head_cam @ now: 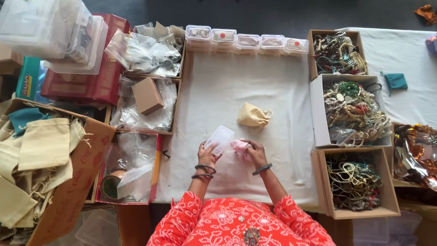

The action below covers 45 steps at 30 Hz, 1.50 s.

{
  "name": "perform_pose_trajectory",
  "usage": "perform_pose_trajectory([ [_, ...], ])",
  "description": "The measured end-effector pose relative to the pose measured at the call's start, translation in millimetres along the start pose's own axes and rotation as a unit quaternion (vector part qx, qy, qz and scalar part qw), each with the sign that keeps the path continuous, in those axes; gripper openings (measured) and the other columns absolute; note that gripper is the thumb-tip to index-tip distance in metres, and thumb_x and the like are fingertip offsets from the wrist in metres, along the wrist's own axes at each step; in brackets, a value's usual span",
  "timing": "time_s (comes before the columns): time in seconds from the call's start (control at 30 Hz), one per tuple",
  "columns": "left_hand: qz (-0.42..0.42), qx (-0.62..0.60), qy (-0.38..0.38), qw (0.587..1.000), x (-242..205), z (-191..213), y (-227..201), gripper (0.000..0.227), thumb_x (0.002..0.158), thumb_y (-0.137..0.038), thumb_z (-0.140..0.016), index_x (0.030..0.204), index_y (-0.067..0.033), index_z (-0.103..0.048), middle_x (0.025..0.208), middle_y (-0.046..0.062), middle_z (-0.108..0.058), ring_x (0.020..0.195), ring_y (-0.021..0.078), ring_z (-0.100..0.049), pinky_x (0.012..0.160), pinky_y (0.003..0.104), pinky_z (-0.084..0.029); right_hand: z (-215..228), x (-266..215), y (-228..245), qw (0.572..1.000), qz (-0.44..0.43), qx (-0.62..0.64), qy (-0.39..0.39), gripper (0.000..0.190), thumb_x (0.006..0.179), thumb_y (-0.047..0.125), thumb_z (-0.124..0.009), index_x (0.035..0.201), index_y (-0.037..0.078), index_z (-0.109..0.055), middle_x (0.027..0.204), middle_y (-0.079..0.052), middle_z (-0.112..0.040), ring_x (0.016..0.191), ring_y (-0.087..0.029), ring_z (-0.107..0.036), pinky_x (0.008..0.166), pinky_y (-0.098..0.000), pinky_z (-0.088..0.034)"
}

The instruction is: The person cleans a gold-colored necklace with a pink cloth on a white table. They then place the necklace into a small plastic bag and put the bag into a beige cloth pouch. Finally, they wipe a small plastic container with the cloth.

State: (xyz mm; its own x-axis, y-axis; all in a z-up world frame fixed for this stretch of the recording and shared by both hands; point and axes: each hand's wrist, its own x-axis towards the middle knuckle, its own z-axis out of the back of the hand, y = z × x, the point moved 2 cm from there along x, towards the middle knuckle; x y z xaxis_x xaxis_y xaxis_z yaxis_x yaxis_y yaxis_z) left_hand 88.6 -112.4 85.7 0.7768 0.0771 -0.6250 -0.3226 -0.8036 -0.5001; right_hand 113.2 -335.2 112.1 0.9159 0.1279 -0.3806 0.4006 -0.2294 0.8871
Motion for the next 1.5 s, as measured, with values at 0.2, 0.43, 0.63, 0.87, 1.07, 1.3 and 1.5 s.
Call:
perform_pose_trajectory([
  [0.2,-0.064,0.126,0.011,0.99,16.2,-18.3,-7.2,0.041,0.094,-0.008,-0.068,0.131,-0.0137,-0.052,0.12,0.011,-0.067,0.099,0.0265,-0.073,0.065,0.036,-0.057,-27.8,8.2,70.3,0.977,0.161,0.128,-0.063,0.038,0.098,0.003,-0.058,0.136,-0.002,-0.063,0.123,-0.01,-0.067,0.108,-0.016,-0.066,0.092,-0.0301,-0.056],
  [0.43,-0.006,0.078,0.109,0.991,-14.6,-40.0,-0.4,0.045,0.1,-0.016,-0.059,0.144,-0.0128,-0.049,0.121,0.004,-0.069,0.101,0.0208,-0.073,0.076,0.034,-0.068,-82.8,-22.3,84.4,0.876,0.377,-0.293,-0.067,0.046,0.088,0.006,-0.07,0.133,0.006,-0.059,0.129,-0.011,-0.063,0.117,-0.027,-0.064,0.099,-0.0374,-0.054],
  [0.63,-0.009,0.037,0.07,0.997,-0.4,-22.2,6.1,0.047,0.097,-0.01,-0.057,0.143,-0.014,-0.048,0.12,0.01,-0.071,0.101,0.0218,-0.073,0.078,0.036,-0.064,-84.5,-46.8,37.6,0.763,0.398,-0.509,0.02,0.043,0.082,0.011,-0.076,0.125,0.012,-0.069,0.139,-0.019,-0.059,0.132,-0.034,-0.049,0.107,-0.0444,-0.047],
  [0.87,-0.04,0.101,0.107,0.988,-11.8,-43.8,-4.8,0.042,0.101,-0.014,-0.06,0.142,-0.0124,-0.052,0.12,0.005,-0.065,0.102,0.0188,-0.07,0.081,0.037,-0.065,-49.8,3.6,59.8,0.8,0.369,-0.469,-0.067,0.046,0.083,-0.002,-0.063,0.127,0.009,-0.068,0.137,-0.015,-0.061,0.131,-0.035,-0.054,0.109,-0.0451,-0.047],
  [1.07,-0.073,0.146,0.106,0.981,6.1,-33.9,0.5,0.045,0.103,-0.014,-0.062,0.147,-0.0132,-0.054,0.119,0.006,-0.064,0.099,0.0157,-0.065,0.077,0.034,-0.061,-87.5,-35.8,64.6,0.772,0.388,-0.502,-0.036,0.046,0.083,-0.003,-0.063,0.128,0.008,-0.067,0.133,-0.017,-0.062,0.126,-0.036,-0.056,0.108,-0.0463,-0.046],
  [1.3,-0.044,-0.112,-0.02,0.993,11.1,-19.8,-45.6,0.037,0.1,-0.025,-0.058,0.129,-0.0021,-0.056,0.123,0.017,-0.066,0.108,0.0342,-0.068,0.08,0.048,-0.063,-34.5,-37.1,37.4,0.969,0.181,-0.16,-0.043,0.051,0.085,-0.012,-0.057,0.133,0.005,-0.066,0.129,-0.009,-0.068,0.101,-0.015,-0.067,0.086,-0.0286,-0.059],
  [1.5,0.036,-0.147,0.023,0.988,17.6,-23.2,-15.5,0.037,0.103,-0.028,-0.058,0.13,-0.0023,-0.057,0.131,0.019,-0.065,0.115,0.0351,-0.068,0.093,0.047,-0.061,-44.9,21.2,28.0,0.949,0.28,-0.128,-0.07,0.039,0.097,-0.007,-0.057,0.135,0.002,-0.063,0.133,-0.009,-0.065,0.118,-0.016,-0.063,0.098,-0.0289,-0.053],
])
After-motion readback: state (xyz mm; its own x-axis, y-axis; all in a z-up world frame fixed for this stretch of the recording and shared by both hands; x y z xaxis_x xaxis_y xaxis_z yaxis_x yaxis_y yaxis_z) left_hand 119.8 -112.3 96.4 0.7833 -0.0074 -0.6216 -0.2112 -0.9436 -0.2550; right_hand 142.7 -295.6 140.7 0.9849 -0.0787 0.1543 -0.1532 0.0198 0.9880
